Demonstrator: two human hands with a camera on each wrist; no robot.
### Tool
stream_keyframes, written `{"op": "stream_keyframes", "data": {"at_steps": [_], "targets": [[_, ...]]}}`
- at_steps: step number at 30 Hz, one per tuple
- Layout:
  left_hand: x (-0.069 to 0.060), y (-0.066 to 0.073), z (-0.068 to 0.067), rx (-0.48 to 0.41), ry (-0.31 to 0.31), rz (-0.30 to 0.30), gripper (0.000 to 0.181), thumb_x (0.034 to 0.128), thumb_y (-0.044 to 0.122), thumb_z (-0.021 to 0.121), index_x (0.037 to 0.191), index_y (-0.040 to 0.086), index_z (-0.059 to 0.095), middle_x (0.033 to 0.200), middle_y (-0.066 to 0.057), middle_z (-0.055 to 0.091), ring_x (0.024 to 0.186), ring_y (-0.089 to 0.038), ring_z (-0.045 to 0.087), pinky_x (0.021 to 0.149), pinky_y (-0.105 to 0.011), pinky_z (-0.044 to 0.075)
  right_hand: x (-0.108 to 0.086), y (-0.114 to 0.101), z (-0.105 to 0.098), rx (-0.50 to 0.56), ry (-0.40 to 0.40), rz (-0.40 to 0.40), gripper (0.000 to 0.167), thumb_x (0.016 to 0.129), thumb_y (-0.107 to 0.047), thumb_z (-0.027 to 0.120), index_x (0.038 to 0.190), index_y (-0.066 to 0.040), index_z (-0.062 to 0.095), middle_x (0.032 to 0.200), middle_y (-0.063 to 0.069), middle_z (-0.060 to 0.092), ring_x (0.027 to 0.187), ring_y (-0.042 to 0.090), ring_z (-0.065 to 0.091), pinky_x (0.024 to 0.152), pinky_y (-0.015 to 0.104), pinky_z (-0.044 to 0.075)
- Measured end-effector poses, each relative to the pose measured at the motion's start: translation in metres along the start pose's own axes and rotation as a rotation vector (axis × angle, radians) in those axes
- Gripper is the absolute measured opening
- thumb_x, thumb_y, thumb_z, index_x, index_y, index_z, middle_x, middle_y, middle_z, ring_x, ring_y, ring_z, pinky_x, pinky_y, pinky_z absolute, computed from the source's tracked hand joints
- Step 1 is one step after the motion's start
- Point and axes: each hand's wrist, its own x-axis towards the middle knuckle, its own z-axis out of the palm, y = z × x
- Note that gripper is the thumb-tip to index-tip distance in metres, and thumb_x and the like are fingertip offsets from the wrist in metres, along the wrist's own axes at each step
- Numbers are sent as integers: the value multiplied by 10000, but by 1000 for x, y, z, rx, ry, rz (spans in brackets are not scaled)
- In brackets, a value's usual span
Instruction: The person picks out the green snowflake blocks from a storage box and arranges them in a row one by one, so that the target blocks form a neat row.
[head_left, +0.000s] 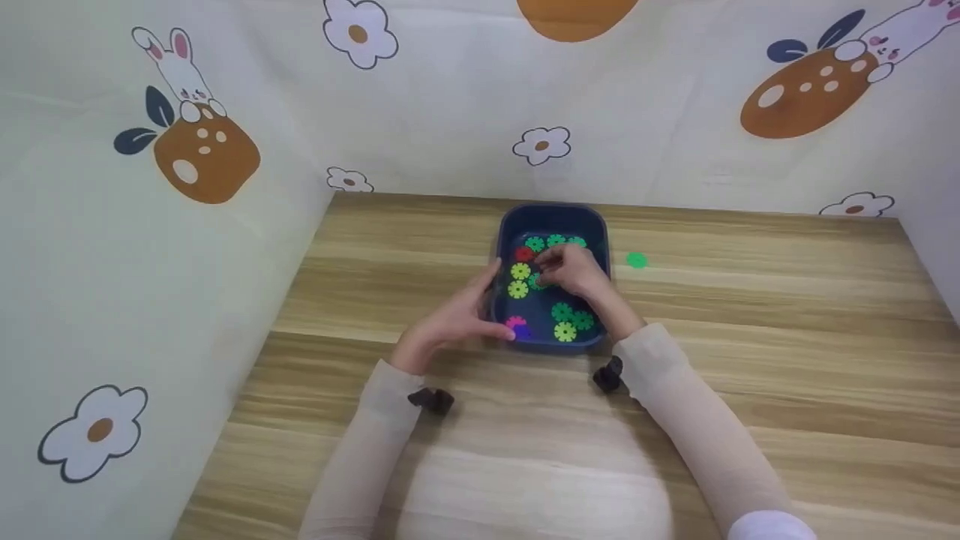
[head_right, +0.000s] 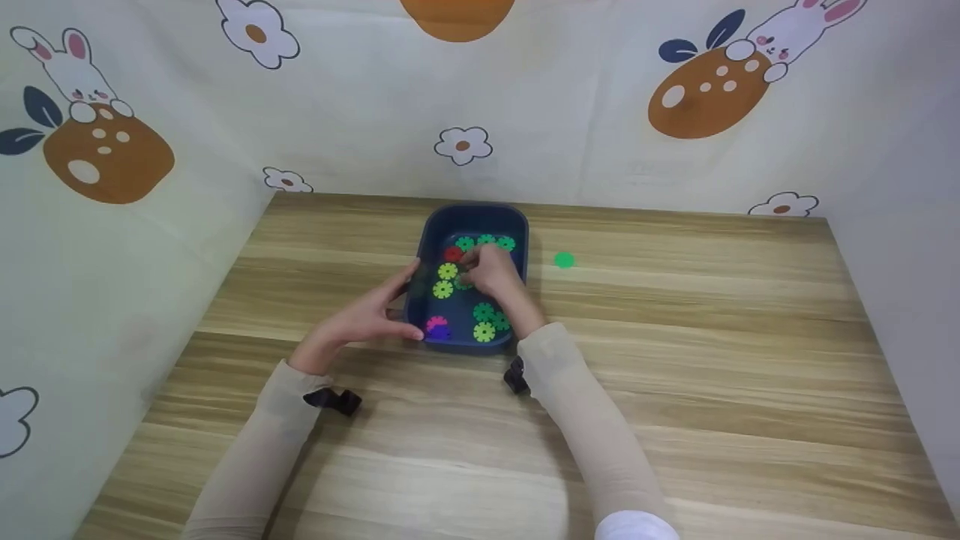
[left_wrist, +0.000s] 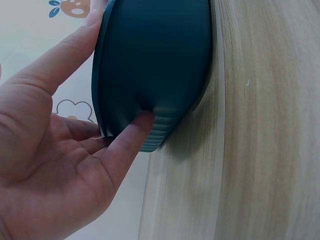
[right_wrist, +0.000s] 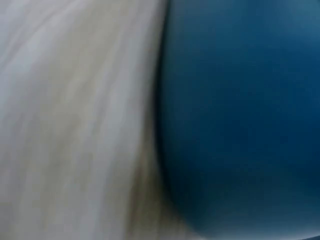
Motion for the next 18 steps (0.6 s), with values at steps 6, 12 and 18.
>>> {"op": "stream_keyframes", "data": {"at_steps": [6,12,18], "targets": [[0,-1,-1,39,5,-7,1163,800,205,841,1617,163,14,1700,-73,21,1567,-248,67,1278,-431,125,0,0,6,-101,-54,-26,331,825,-29,766,1151,-15,716,1136,170,720,1041,266,666,951,407,553],[-1,-1,-2,29,-7,-12,1165,804,219,837,1617,183,4,1701,-57,9,1569,-242,52,1279,-438,116,0,1,10,-209,-88,-92,289,800,4,772,1086,-27,750,1046,149,723,914,213,629,841,349,549],[0,-2,0,15,-8,-20,1176,794,228,845,1618,218,6,1701,-45,17,1568,-243,67,1277,-439,123,-1,1,10,-211,-103,-89,264,794,3,779,1050,-36,729,1007,128,695,891,209,601,816,336,534]]}}
